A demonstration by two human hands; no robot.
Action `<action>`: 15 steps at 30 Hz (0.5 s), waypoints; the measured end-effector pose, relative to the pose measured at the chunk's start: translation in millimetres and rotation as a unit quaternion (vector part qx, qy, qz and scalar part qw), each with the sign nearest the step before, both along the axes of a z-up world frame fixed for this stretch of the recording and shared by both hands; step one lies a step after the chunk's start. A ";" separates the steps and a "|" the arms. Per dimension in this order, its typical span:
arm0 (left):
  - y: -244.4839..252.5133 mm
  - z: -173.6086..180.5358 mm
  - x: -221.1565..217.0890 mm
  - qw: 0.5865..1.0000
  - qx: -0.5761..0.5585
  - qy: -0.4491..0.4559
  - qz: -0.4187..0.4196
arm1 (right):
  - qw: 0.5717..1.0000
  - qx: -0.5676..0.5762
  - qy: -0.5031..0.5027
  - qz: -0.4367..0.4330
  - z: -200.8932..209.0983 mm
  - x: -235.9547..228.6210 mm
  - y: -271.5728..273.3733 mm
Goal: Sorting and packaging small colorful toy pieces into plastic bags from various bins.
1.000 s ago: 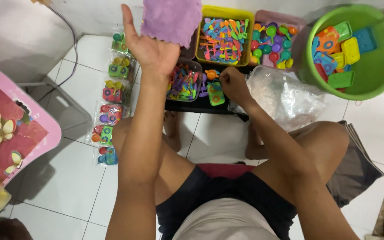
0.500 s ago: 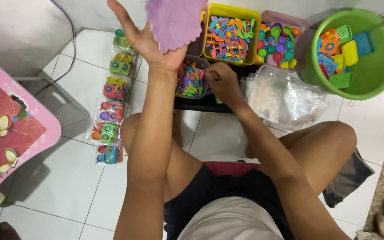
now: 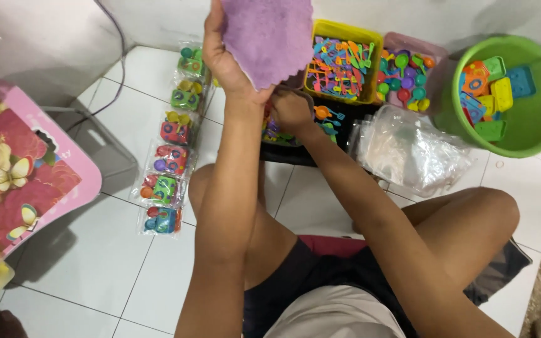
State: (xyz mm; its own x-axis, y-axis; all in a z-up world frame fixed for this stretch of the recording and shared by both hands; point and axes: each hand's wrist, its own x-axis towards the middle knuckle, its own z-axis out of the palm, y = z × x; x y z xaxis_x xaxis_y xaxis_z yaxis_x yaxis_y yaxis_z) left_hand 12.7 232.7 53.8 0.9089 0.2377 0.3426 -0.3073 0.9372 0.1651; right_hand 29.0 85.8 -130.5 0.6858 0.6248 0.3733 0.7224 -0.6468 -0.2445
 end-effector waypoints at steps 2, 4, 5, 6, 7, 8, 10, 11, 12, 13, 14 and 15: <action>3.3 4.1 -3.0 1.000 -0.004 -0.001 -0.005 | 1.000 0.014 0.020 -0.003 -10.6 0.3 4.3; 5.3 6.3 -4.4 1.000 -0.009 -0.001 -0.011 | 0.999 0.027 0.042 -0.008 -12.4 -0.2 7.9; 6.4 6.5 -4.5 1.000 -0.009 0.003 0.003 | 0.996 0.043 0.076 -0.023 -8.8 -0.9 10.0; 6.1 5.9 -5.5 1.000 -0.011 0.008 0.018 | 0.991 0.058 0.111 -0.037 -5.6 -3.1 10.2; 7.3 6.2 -6.1 1.000 -0.013 0.008 0.019 | 0.992 0.056 0.111 -0.037 -9.9 -2.8 9.3; 8.0 6.5 -6.7 0.999 -0.009 0.016 0.039 | 0.991 0.056 0.110 -0.041 -14.2 -2.9 7.9; 8.0 6.5 -7.4 0.998 -0.006 0.023 0.059 | 0.991 0.055 0.109 -0.046 -22.5 -1.9 6.7; 7.6 6.0 -7.5 0.998 -0.002 0.019 0.060 | 0.993 0.024 0.108 -0.042 -26.6 -0.7 7.1; 8.2 5.2 -8.4 0.998 0.003 0.015 0.063 | 0.993 -0.007 0.109 -0.037 -31.2 -0.5 8.8; 7.2 5.3 -9.0 0.998 0.003 0.016 0.063 | 0.993 -0.007 0.109 -0.037 -30.3 -2.3 9.9; 7.0 5.8 -9.1 0.997 -0.001 0.028 0.070 | 0.993 0.020 0.118 -0.018 -29.2 -2.9 12.2; 6.8 6.3 -9.1 0.996 -0.005 0.040 0.078 | 0.991 0.046 0.126 0.000 -28.0 -3.4 14.5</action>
